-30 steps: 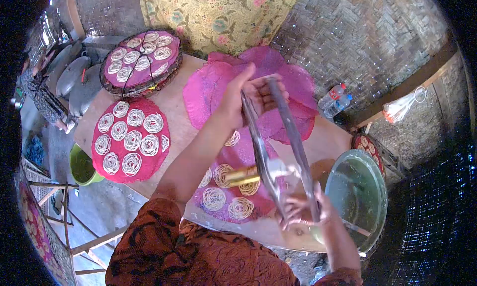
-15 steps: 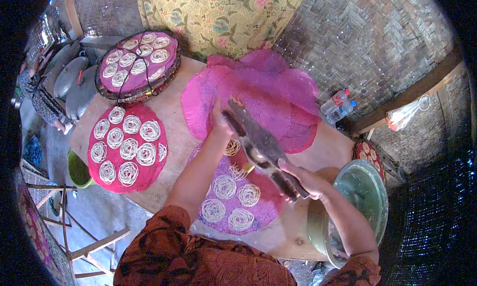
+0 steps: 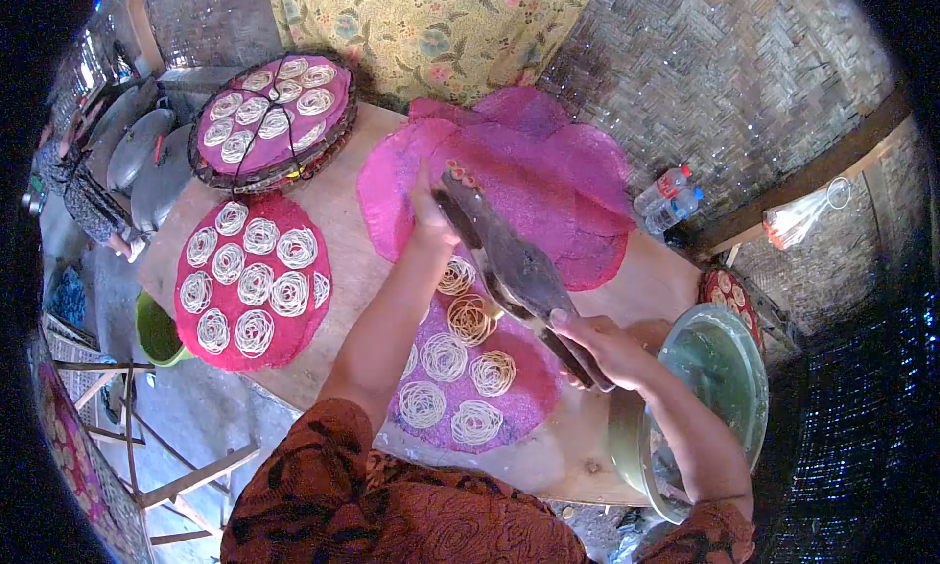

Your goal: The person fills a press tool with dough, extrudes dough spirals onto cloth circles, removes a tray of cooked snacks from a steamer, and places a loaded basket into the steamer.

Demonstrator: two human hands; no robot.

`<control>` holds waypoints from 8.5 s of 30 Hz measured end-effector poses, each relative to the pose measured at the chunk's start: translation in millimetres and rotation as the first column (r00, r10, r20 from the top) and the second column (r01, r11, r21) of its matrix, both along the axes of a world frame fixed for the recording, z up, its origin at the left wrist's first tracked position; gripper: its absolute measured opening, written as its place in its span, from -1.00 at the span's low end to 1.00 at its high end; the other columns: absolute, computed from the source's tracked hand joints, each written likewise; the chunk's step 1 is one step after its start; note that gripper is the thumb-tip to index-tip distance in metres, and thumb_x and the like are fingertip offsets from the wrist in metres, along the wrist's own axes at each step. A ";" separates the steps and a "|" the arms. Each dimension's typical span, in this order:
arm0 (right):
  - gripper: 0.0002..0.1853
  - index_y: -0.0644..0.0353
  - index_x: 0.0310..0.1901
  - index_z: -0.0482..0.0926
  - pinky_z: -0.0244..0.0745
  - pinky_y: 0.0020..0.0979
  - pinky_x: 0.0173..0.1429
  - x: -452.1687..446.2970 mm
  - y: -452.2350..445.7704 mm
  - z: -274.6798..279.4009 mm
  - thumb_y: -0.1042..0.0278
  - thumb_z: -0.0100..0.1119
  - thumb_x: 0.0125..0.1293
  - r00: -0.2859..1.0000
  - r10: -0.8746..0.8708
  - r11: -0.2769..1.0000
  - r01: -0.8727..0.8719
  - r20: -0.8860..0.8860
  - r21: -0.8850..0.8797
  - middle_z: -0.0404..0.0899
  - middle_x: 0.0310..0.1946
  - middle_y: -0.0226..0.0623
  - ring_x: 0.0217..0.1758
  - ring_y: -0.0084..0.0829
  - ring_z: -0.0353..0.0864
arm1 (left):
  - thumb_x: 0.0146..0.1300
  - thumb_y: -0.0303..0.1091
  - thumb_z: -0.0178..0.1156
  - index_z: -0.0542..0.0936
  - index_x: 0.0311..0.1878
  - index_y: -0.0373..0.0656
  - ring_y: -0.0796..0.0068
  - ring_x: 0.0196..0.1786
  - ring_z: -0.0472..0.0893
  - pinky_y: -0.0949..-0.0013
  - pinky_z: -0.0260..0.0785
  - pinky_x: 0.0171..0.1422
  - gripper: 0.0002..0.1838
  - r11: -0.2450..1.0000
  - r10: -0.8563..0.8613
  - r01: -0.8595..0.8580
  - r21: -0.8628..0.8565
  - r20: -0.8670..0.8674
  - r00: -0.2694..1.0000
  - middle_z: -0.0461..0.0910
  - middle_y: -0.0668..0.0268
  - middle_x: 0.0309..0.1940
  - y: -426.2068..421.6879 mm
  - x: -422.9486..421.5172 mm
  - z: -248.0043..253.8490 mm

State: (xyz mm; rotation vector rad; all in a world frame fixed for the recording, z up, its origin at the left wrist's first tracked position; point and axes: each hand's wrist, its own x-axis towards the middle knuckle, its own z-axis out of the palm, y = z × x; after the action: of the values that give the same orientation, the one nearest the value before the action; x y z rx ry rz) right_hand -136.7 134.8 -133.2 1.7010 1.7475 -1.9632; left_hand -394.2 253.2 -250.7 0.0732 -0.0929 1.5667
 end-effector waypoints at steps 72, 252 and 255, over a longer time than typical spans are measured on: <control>-0.33 0.21 -0.28 0.49 0.29 -0.41 -0.51 -14.7 73.6 -62.0 -0.38 -0.22 0.28 0.988 0.086 0.937 -0.123 0.127 0.326 0.36 -0.64 -0.42 -0.58 -0.53 0.38 | 0.31 0.24 -0.23 0.35 -0.57 0.06 0.55 -0.67 0.29 0.39 0.23 -0.42 -0.48 0.988 0.155 -0.154 0.028 -0.079 0.985 0.25 0.54 -0.76 46.9 -31.2 -37.6; -0.49 0.22 0.05 0.38 0.49 -0.33 -0.01 155.2 -203.7 -222.8 0.19 0.29 0.12 0.912 -0.218 0.377 0.407 -0.348 0.832 0.53 -0.12 -0.25 -0.09 -0.40 0.54 | 0.40 0.10 -0.34 0.43 -0.55 -0.23 0.24 -0.55 0.44 0.26 0.25 -0.38 -0.37 0.257 0.265 0.691 0.675 -0.737 0.622 0.42 0.23 -0.66 -288.2 215.2 119.7; -0.48 0.22 0.06 0.38 0.49 -0.33 -0.01 149.7 -201.3 -218.4 0.19 0.29 0.11 0.920 -0.212 0.352 0.386 -0.329 0.853 0.53 -0.11 -0.25 -0.08 -0.41 0.54 | 0.40 0.10 -0.36 0.43 -0.55 -0.23 0.23 -0.54 0.45 0.26 0.25 -0.38 -0.36 0.279 0.187 0.719 0.637 -0.770 0.610 0.42 0.21 -0.65 -283.8 209.5 117.4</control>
State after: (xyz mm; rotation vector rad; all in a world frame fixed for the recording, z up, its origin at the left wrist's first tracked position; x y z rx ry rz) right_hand 13.0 -66.5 -351.6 2.2722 3.1680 -1.1697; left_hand -184.7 -30.5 -133.3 1.6018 -0.3563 0.7273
